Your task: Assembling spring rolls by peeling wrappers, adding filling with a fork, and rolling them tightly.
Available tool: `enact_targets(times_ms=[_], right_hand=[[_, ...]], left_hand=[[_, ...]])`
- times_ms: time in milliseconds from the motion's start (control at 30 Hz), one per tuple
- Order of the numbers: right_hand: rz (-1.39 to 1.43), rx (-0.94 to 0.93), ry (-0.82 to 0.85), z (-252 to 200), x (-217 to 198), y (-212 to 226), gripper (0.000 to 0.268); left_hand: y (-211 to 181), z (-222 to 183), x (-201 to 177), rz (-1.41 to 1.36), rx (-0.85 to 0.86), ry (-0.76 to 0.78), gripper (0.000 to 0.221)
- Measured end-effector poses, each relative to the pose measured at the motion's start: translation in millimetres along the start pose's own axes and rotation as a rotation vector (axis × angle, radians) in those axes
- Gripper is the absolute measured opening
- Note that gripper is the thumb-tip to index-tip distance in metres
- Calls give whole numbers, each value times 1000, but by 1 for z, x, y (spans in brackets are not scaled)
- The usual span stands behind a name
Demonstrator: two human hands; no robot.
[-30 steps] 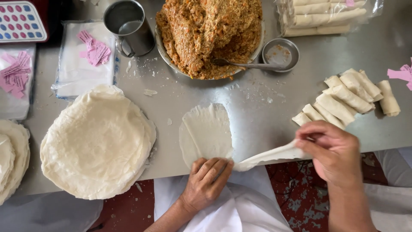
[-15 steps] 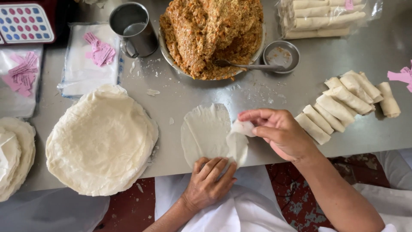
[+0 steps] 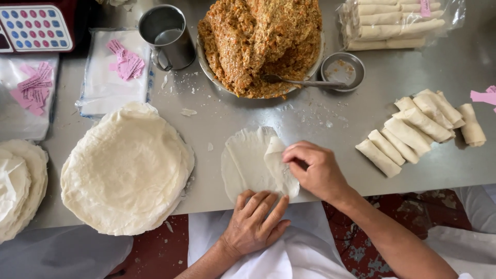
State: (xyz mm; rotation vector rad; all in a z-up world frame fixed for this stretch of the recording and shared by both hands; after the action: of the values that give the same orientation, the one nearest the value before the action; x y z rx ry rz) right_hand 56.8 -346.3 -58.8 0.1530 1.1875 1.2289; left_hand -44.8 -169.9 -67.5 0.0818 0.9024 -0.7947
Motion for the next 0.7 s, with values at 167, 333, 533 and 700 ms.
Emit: enact_targets(times_ms=[167, 333, 533, 700], right_hand=[[14, -52, 71, 5, 4, 7, 56], [-159, -183, 99, -11, 16, -25, 56], [-275, -64, -100, 12, -30, -43, 38], [-745, 209, 48, 40, -53, -108, 28]], left_hand=[[-1, 0, 2, -14, -5, 20, 43], [1, -3, 5, -50, -58, 104, 55], [7, -24, 22, 396, 3, 428, 97], [7, -27, 19, 171, -106, 341, 83]])
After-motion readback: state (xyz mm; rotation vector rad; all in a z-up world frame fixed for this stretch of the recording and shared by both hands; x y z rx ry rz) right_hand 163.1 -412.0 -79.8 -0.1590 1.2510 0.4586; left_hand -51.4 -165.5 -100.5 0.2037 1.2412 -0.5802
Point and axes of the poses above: each hand's wrist, its own z-axis towards the middle knuckle, its own x-axis out of the palm, y = z × x, the point moved 2 cm from there along z, towards the middle knuckle, and after that the axes turned 7 degrees about -x, right-handed, at the moved point
